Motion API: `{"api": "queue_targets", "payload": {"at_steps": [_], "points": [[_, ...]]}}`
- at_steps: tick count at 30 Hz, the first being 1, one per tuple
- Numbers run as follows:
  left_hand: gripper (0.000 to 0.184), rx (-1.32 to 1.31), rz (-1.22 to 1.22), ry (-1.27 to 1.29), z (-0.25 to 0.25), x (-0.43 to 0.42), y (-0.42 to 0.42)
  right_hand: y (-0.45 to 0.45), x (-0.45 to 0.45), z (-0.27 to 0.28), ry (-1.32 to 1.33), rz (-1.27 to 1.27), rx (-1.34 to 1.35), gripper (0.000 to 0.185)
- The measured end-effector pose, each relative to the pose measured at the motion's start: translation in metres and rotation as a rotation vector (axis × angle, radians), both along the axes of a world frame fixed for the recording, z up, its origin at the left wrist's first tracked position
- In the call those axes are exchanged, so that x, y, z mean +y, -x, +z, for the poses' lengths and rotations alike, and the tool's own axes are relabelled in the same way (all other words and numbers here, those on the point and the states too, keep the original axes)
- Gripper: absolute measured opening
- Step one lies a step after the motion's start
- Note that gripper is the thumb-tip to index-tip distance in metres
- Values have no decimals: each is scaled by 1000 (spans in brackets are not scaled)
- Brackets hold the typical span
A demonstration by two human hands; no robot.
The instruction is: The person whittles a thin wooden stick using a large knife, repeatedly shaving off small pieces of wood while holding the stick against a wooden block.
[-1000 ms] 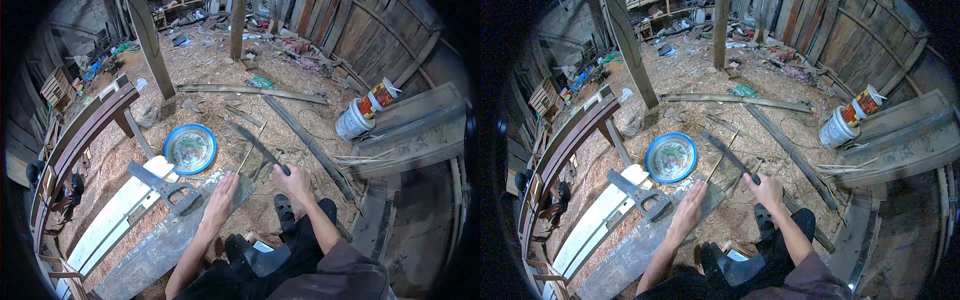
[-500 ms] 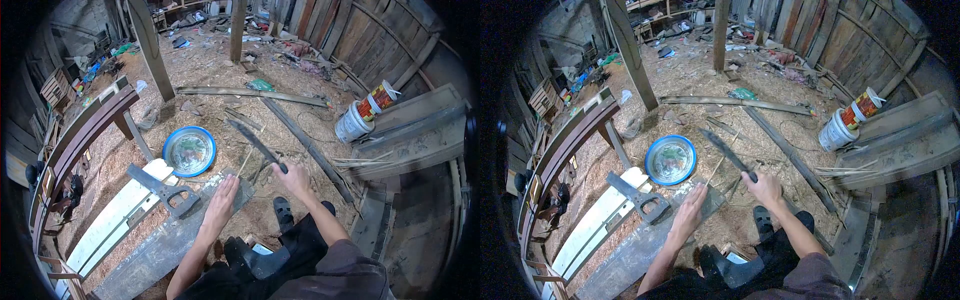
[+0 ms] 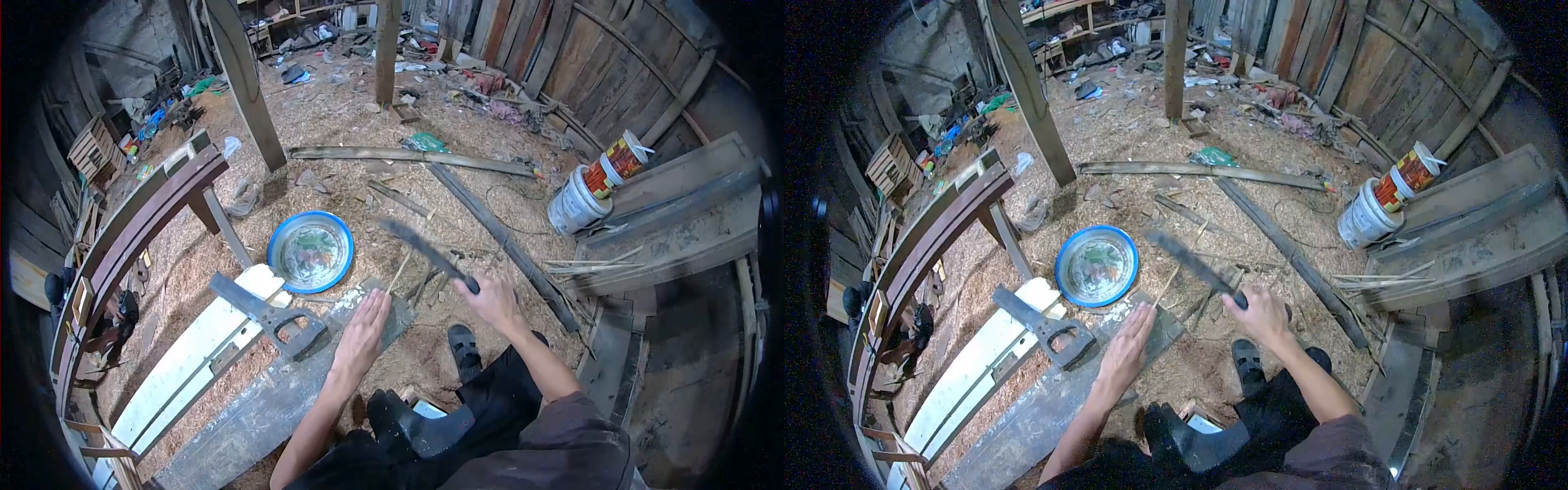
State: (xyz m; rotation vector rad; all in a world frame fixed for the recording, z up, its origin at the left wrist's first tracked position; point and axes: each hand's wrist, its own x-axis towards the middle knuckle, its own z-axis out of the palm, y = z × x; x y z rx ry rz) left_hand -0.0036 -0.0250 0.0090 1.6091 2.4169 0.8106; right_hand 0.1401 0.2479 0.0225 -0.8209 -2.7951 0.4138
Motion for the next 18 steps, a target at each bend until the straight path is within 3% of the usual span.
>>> {"api": "queue_targets", "payload": {"at_steps": [4, 5, 6, 8, 10, 12, 13, 14, 16, 18], "points": [[84, 7, -7, 43, 4, -1, 0, -8, 5, 1, -116, 283, -22, 67], [84, 7, -13, 49, 5, -1, -1, -8, 8, 5, -57, 244, -172, 67], [84, 1, -10, 44, 6, 0, -1, -1, 15, 6, -53, 240, -173, 67], [85, -5, -8, 42, 6, -1, -3, 9, 29, -2, 39, 24, 74, 68], [85, 19, -7, 36, 4, 0, -3, 16, 26, -5, 4, 17, 54, 68], [84, 15, -4, 20, 6, 1, -2, 13, 5, -12, 214, -41, -81, 69], [83, 4, -9, 10, 6, 0, -3, 7, -2, -18, 99, 112, -11, 72], [83, 9, -12, 6, 5, 3, -2, 2, -6, -23, 94, 109, -6, 72], [82, -45, 7, 75, 5, 2, -2, 0, -21, -25, -189, 399, 169, 75], [80, -35, 7, 29, 9, 3, -4, 7, -5, -27, -72, 387, 100, 74]]}}
